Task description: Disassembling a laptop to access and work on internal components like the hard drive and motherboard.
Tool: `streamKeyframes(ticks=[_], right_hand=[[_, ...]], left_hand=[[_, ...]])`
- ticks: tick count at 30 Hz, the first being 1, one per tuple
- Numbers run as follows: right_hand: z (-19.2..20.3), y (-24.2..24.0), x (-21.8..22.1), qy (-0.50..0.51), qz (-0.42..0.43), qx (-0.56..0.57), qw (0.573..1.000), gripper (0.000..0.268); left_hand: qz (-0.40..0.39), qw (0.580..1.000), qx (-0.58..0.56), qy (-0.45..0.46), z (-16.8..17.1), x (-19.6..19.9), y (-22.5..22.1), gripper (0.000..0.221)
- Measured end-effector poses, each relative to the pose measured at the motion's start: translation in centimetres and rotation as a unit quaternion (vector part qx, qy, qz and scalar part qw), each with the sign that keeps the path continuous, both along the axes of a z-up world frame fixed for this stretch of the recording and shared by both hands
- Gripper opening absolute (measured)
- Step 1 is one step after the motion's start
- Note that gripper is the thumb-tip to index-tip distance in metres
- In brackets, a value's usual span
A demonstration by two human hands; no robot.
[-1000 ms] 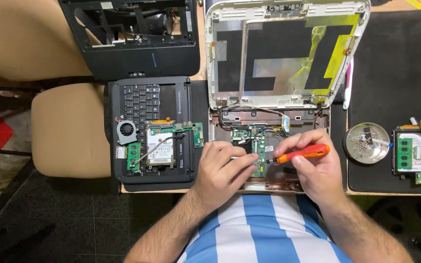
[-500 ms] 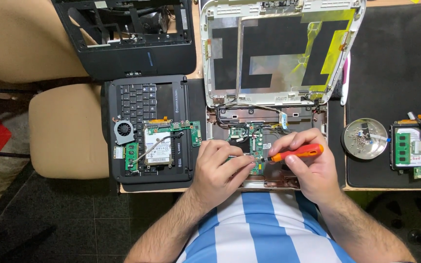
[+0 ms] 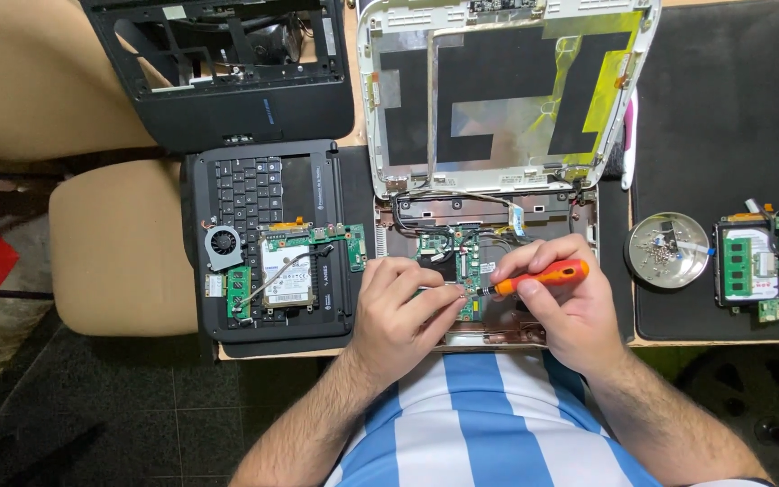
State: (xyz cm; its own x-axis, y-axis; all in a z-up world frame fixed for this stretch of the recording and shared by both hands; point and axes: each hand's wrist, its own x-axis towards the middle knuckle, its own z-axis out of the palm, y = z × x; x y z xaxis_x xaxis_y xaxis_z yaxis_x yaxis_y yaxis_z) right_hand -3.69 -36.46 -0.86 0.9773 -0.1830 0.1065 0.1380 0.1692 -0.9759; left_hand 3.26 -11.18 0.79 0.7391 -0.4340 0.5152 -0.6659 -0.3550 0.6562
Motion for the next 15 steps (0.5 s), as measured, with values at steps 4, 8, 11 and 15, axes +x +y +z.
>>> streamKeyframes(ticks=[4,8,11,15], right_hand=[[0.01,0.01,0.08,0.0,-0.004,-0.006,1.0,0.022],[-0.27,-0.16,0.04,0.003,-0.003,-0.008,1.0,0.023],[-0.37,-0.28,0.06,0.006,0.001,-0.014,1.0,0.024],[-0.42,-0.24,-0.05,0.004,0.001,-0.016,1.0,0.025]], left_hand=[[0.007,1.0,-0.006,-0.005,0.06,0.07,-0.19,0.008],[0.009,1.0,-0.003,-0.015,0.04,0.15,-0.26,0.009],[0.012,1.0,-0.002,-0.017,0.07,0.18,-0.32,0.009],[0.008,1.0,0.005,-0.011,0.09,0.07,-0.23,0.009]])
